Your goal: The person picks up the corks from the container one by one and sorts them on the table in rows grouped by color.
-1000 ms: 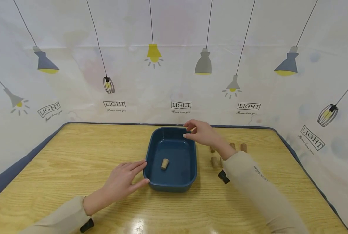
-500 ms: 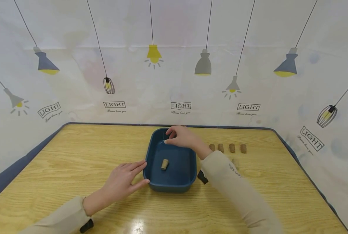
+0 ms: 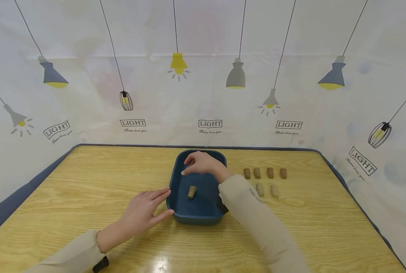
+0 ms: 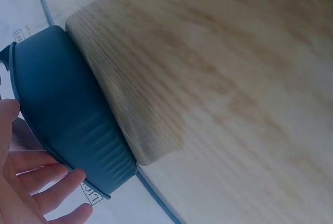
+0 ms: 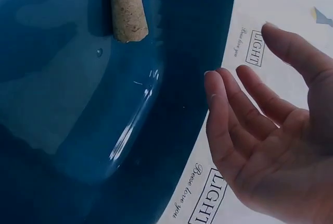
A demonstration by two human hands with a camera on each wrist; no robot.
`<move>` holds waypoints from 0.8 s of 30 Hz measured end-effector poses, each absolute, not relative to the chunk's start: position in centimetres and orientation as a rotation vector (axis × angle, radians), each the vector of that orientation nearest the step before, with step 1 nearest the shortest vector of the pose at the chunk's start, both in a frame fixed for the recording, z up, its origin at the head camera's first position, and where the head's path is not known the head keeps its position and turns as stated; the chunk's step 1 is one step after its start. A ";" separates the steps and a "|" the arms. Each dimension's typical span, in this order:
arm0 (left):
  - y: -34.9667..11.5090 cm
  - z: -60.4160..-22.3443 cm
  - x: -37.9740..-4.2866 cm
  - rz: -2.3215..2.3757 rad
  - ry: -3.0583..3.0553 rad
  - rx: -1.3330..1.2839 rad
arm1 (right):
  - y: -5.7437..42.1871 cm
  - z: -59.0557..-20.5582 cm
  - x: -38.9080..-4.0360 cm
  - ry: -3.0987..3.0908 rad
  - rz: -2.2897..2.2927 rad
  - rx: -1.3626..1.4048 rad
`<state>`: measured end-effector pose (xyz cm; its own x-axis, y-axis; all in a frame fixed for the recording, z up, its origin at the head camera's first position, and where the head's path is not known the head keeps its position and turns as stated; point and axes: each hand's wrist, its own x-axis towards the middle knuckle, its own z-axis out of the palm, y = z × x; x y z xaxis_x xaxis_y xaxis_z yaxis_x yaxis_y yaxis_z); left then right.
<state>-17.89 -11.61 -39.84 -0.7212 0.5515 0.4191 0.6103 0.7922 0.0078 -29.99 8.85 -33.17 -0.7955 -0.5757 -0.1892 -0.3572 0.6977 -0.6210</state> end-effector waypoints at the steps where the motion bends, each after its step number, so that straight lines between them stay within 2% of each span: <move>1: -11.6 -39.8 -17.9 -0.206 -2.583 -0.878 | 8.7 -33.3 -30.1 2.527 -0.809 -0.718; 24: -11.6 -39.8 -17.8 -0.242 -2.554 -0.884 | 8.6 -36.1 -31.8 2.215 -0.697 -0.550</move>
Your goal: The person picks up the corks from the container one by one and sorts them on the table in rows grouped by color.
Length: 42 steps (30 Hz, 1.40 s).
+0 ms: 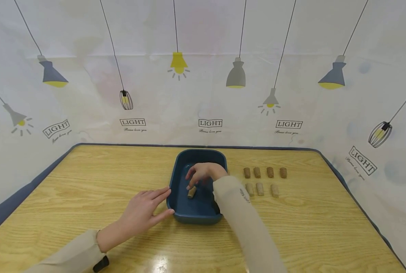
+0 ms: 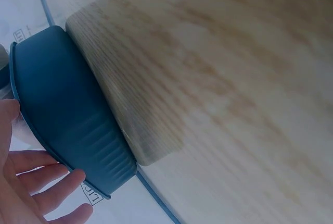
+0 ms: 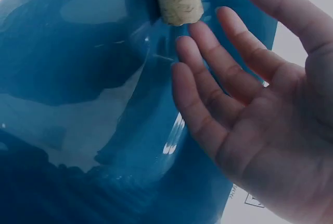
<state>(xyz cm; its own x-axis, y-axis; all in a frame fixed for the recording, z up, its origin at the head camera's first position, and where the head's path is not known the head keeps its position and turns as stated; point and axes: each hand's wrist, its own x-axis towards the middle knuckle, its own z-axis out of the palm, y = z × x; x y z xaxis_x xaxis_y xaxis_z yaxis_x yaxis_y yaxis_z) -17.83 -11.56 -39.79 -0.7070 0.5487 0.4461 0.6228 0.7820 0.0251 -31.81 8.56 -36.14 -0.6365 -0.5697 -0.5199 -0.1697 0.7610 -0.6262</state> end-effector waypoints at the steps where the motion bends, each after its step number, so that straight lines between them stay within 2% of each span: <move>1: -11.6 -39.8 -17.8 -0.243 -2.557 -0.884 | 8.6 -36.3 -31.9 2.210 -0.686 -0.544; 29: -11.6 -39.7 -17.7 -0.250 -2.567 -0.883 | 7.8 -37.9 -31.6 2.243 -0.551 -0.486; 42: -11.5 -39.7 -17.8 -0.238 -2.566 -0.875 | 8.4 -36.6 -32.0 2.237 -0.697 -0.604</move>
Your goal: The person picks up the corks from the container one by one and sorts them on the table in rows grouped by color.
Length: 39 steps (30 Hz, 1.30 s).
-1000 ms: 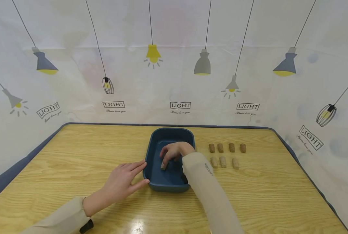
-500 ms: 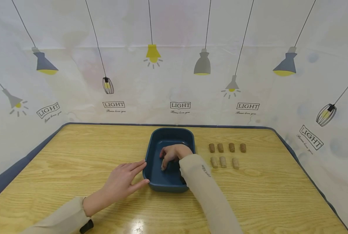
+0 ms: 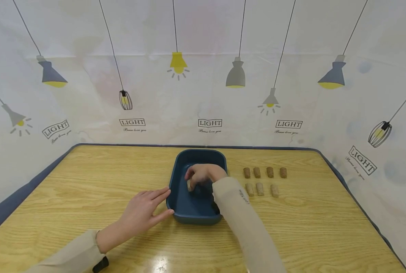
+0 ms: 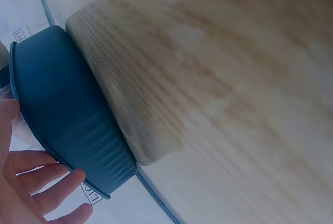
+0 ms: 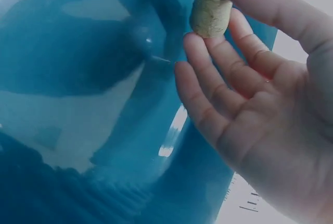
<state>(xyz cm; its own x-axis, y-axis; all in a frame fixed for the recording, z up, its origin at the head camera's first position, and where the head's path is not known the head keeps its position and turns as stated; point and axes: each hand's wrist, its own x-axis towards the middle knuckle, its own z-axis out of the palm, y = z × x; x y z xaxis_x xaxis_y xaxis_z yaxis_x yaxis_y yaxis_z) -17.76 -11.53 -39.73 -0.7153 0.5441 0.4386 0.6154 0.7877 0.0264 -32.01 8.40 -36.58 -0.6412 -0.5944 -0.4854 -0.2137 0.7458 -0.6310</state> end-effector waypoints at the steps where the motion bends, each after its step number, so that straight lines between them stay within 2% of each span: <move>1: -11.5 -39.7 -17.8 -0.238 -2.566 -0.875 | 8.5 -36.4 -32.0 2.240 -0.710 -0.623; 13: -11.6 -39.6 -17.7 -0.234 -2.555 -0.876 | 9.4 -33.3 -32.2 2.237 -0.867 -0.839; 20: -11.6 -39.5 -17.7 -0.234 -2.556 -0.873 | 10.2 -32.1 -32.2 2.288 -0.881 -0.852; 39: -11.5 -39.7 -17.6 -0.231 -2.558 -0.880 | 16.7 -31.7 -30.2 2.294 -0.913 -0.923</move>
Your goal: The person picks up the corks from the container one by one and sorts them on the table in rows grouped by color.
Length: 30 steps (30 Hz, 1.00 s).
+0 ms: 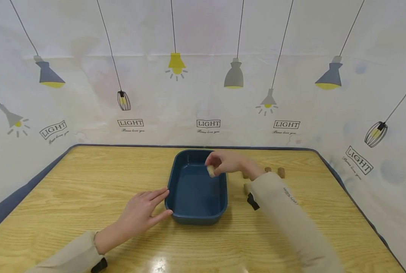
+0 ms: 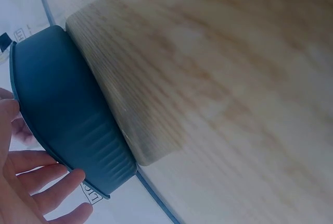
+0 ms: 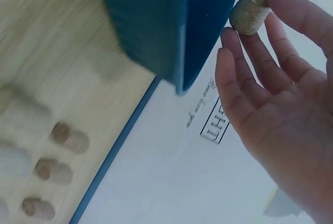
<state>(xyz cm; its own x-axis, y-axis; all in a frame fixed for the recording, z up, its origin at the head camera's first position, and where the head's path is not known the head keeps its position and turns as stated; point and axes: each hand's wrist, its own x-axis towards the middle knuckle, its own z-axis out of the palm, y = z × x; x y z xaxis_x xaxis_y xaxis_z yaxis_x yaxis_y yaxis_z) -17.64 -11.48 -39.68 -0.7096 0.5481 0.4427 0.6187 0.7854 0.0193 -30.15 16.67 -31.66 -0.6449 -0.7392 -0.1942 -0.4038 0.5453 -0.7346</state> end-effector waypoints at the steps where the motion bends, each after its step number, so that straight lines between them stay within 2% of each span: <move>1: -11.5 -39.7 -17.6 -0.236 -2.559 -0.879 | 17.1 -31.7 -30.0 2.314 -0.904 -0.932; 30: -11.5 -39.8 -17.7 -0.251 -2.545 -0.876 | 29.8 -32.9 -26.7 2.549 -0.938 -0.950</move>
